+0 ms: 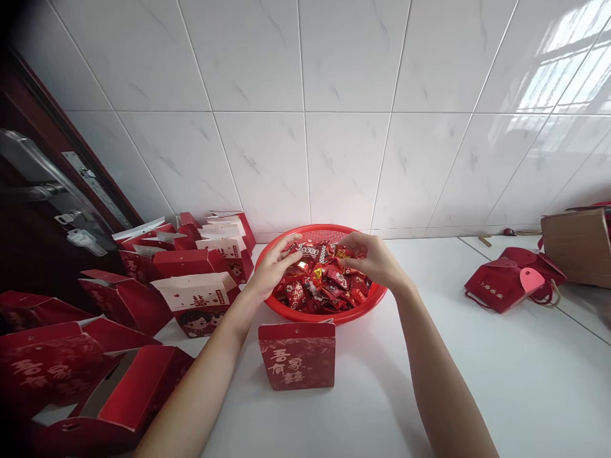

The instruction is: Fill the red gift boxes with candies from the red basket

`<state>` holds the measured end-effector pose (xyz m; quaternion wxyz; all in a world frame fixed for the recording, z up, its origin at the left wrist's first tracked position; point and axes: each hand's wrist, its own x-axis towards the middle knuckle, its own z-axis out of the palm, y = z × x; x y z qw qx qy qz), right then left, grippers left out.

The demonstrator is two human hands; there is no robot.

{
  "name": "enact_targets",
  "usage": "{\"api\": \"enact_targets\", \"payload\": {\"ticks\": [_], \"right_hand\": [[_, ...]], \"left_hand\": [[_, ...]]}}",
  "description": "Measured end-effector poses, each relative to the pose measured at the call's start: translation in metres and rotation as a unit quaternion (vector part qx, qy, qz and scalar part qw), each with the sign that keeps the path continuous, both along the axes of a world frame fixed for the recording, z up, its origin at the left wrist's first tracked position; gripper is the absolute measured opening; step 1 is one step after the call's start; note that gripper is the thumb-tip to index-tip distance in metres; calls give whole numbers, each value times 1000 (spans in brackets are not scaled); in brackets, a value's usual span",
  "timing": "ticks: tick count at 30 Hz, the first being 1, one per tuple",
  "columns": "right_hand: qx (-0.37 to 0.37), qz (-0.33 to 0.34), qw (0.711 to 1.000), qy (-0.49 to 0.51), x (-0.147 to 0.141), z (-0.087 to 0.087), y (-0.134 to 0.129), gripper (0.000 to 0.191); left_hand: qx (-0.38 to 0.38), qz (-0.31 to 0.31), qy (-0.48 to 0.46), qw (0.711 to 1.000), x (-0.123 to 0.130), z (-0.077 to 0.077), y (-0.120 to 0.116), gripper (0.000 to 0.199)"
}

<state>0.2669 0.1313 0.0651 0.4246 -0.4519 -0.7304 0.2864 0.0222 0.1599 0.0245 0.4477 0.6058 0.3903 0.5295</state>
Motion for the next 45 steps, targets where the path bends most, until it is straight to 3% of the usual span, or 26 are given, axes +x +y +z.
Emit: {"api": "enact_targets", "payload": {"ticks": [4, 8, 11, 17, 23, 27, 31, 35, 38, 41, 43, 45], "right_hand": [[-23, 28, 997, 71, -23, -1, -5, 38], [-22, 38, 993, 111, -41, -6, -6, 27], [-25, 25, 992, 124, -49, -9, -7, 29], [-19, 0, 988, 153, -54, -13, -6, 31], [-18, -40, 990, 137, -56, -18, -3, 28], [-25, -23, 992, 123, -57, -18, -3, 29], [-41, -1, 994, 100, -57, -14, -5, 30], [-53, 17, 996, 74, -46, -11, -3, 33], [-34, -43, 998, 42, -27, -13, 6, 31], [-44, -96, 992, -73, -7, -20, 16, 19], [-86, -66, 977, -182, 0, -25, 19, 17], [-126, -12, 955, -267, 0, -29, 18, 28]], "left_hand": [[-4, -51, 10, 999, -1, 0, 1, 41], [15, -50, 24, 998, -1, 2, 0, 37], [32, -43, 34, 998, -1, 4, -2, 33], [41, -63, 30, 997, 0, 8, -5, 30], [45, -19, 41, 998, 0, 14, -10, 32], [69, -10, 63, 996, 0, 14, -11, 37], [94, -6, 80, 992, 0, 11, -8, 27], [102, 14, 98, 990, 2, 7, -5, 23], [83, 41, 84, 992, 2, 7, -4, 22], [54, 53, 62, 995, 3, 9, -6, 20], [43, 53, 53, 996, 3, 10, -7, 19], [39, 51, 46, 997, 3, 11, -7, 18]]}}
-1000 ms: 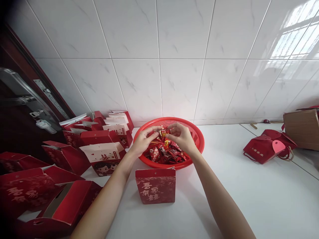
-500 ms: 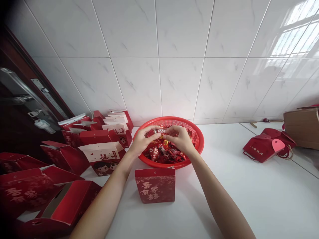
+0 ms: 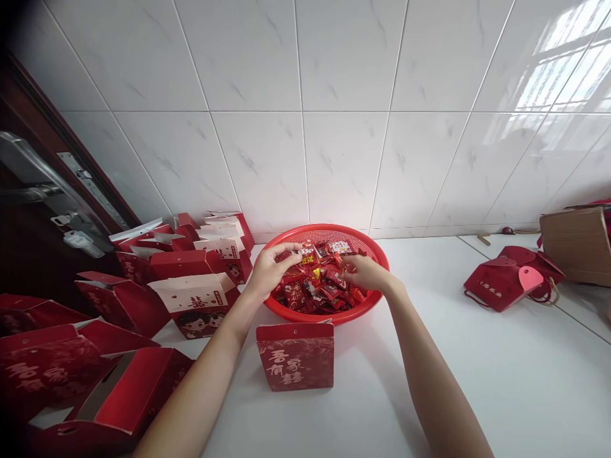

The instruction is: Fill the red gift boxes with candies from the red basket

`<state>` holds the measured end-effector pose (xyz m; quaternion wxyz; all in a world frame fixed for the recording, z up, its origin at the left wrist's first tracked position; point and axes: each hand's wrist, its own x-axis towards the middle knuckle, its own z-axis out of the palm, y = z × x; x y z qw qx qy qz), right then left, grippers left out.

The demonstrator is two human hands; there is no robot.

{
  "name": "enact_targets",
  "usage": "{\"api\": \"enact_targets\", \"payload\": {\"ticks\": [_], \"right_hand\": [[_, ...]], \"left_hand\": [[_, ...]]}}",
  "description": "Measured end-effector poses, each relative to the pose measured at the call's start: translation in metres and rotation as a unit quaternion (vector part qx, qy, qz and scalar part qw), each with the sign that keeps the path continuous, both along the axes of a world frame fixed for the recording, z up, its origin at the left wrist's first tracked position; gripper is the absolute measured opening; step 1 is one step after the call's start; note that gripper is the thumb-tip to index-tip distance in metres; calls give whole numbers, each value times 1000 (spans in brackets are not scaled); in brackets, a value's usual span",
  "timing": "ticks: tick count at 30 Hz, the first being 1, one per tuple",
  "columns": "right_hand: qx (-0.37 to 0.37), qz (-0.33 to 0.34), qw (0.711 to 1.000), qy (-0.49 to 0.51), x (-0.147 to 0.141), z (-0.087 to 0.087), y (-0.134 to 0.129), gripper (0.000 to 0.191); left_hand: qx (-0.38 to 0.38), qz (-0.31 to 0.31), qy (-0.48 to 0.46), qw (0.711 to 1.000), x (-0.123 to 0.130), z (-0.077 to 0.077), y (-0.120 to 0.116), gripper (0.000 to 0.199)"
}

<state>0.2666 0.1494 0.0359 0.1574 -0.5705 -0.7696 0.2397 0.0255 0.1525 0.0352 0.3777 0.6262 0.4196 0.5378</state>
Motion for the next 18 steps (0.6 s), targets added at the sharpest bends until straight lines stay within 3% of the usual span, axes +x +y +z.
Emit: {"api": "enact_targets", "payload": {"ticks": [4, 6, 9, 10, 13, 18], "right_hand": [[-72, 36, 993, -85, -11, -3, -6, 71], [-75, 58, 991, -95, -15, -2, -6, 61], [-66, 117, 988, -71, -15, -1, -4, 21], [-69, 121, 988, -67, -15, -1, -3, 17], [-51, 84, 993, -72, -12, -2, -1, 23], [52, 41, 996, -59, -10, -4, 1, 29]], "left_hand": [[-12, -12, -12, 1000, 0, -1, 0, 21], [-15, -12, -8, 1000, 0, 0, -1, 21], [-12, -5, 2, 1000, 0, 1, -1, 18], [-12, -3, 4, 1000, 0, 1, -2, 18], [-16, -1, 4, 1000, 0, 1, -2, 18], [-24, -8, -10, 1000, 0, -1, 0, 25]]}}
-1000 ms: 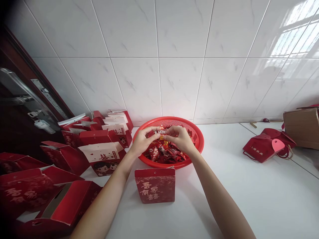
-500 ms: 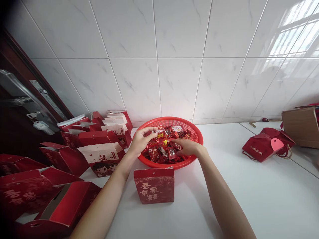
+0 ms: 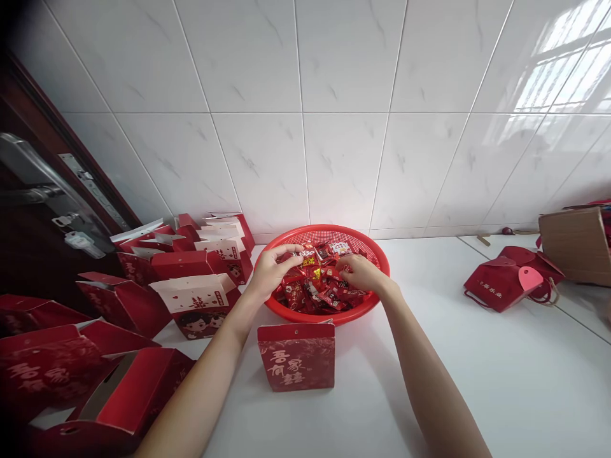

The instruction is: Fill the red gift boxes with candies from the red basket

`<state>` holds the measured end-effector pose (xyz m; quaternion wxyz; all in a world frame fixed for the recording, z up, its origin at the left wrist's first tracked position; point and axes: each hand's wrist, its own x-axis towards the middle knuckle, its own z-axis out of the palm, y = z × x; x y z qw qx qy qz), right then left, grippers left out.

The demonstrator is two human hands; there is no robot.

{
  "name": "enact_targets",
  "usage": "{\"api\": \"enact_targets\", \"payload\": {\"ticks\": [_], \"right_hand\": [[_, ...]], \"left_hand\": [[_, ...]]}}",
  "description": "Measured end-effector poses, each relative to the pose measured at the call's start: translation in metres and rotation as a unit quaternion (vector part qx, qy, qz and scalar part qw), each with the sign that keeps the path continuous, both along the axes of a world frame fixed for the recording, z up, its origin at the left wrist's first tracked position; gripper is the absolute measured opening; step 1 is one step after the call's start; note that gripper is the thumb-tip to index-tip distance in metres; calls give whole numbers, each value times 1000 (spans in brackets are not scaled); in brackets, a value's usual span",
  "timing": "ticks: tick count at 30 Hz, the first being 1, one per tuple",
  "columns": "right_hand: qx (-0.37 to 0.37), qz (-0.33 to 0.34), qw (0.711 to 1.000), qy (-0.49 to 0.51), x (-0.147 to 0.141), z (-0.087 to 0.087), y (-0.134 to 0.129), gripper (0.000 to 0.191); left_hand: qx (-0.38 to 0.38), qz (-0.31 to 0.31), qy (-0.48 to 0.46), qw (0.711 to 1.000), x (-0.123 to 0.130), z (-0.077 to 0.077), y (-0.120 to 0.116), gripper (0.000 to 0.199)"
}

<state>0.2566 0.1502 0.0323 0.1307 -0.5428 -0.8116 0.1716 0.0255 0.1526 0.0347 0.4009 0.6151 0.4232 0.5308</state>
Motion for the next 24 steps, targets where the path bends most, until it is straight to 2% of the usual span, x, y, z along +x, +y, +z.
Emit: {"api": "enact_targets", "payload": {"ticks": [6, 10, 13, 19, 22, 24], "right_hand": [[-148, -20, 983, -107, -6, 2, 3, 72], [-166, -28, 977, -133, -7, 3, 9, 81], [-145, -31, 984, -101, -4, 1, 10, 78], [-63, -32, 997, 21, 1, -3, 9, 58], [-35, -22, 992, 117, 2, -1, 9, 48], [-18, -5, 977, 214, 2, 1, 9, 41]], "left_hand": [[3, -6, -1, 1000, 1, -1, 1, 23], [5, -18, -3, 1000, 2, -4, 2, 22], [19, -20, 9, 1000, 2, -6, 3, 20], [9, -24, 7, 1000, 2, -4, 2, 22], [8, -22, 6, 1000, 2, -2, 0, 21], [7, -17, 7, 1000, 3, -1, 0, 20]]}}
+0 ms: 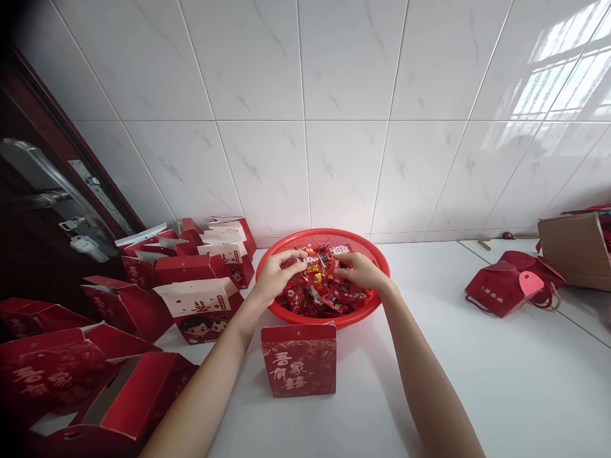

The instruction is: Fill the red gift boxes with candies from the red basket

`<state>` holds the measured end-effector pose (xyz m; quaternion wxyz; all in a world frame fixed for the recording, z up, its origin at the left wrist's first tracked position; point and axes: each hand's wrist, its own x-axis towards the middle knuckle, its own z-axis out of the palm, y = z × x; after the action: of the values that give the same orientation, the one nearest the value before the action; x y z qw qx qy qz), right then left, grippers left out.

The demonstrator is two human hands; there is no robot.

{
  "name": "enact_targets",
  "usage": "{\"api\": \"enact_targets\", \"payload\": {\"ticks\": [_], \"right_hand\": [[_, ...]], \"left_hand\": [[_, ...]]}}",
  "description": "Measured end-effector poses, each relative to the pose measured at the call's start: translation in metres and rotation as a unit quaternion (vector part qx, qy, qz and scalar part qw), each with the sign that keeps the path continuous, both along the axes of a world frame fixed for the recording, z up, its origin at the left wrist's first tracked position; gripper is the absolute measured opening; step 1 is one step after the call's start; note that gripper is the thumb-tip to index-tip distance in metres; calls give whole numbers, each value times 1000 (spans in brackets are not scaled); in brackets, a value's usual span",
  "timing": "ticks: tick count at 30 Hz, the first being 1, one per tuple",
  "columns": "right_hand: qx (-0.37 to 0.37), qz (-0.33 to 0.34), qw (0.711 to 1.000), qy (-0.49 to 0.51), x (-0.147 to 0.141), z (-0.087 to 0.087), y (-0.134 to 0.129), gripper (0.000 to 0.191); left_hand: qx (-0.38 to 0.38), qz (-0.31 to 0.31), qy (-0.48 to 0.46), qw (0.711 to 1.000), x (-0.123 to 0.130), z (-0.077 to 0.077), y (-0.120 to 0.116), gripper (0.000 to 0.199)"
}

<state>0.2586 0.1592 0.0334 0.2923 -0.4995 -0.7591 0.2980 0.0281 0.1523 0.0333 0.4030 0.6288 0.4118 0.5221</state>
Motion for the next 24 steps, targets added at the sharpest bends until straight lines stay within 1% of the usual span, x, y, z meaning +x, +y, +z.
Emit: {"api": "enact_targets", "payload": {"ticks": [2, 4, 6, 9, 11, 14, 16, 18, 20, 24], "right_hand": [[10, -4, 997, 79, 0, 2, 0, 40], [14, -12, 995, 103, -1, 3, 1, 41], [20, -9, 998, 64, -2, 2, 2, 43], [23, 7, 998, -57, -4, -1, 3, 47], [-1, 27, 991, -134, -5, -3, 2, 51], [-48, 52, 976, -205, -7, -2, -2, 56], [-57, 49, 971, -228, -8, 0, -4, 54], [-58, 33, 968, -242, -9, 1, -6, 44], [-63, 18, 967, -246, -10, 0, -6, 35], [-63, 5, 970, -235, -8, -1, -4, 23]], "left_hand": [[-2, 1, -2, 1000, 0, 0, 0, 20], [-5, 1, -1, 1000, 0, -1, 1, 20], [-9, 1, 1, 1000, 0, -2, 2, 20], [-8, 4, 4, 1000, 0, -3, 2, 18], [-5, 6, 11, 1000, -1, -3, 3, 18], [-2, 8, 21, 1000, 0, -3, 2, 18], [-2, 8, 24, 1000, 0, -2, 2, 18], [-3, 8, 28, 1000, 0, -2, 1, 18], [-5, 8, 36, 999, 1, -2, 1, 19], [-5, 4, 42, 999, 0, -2, 1, 19]]}}
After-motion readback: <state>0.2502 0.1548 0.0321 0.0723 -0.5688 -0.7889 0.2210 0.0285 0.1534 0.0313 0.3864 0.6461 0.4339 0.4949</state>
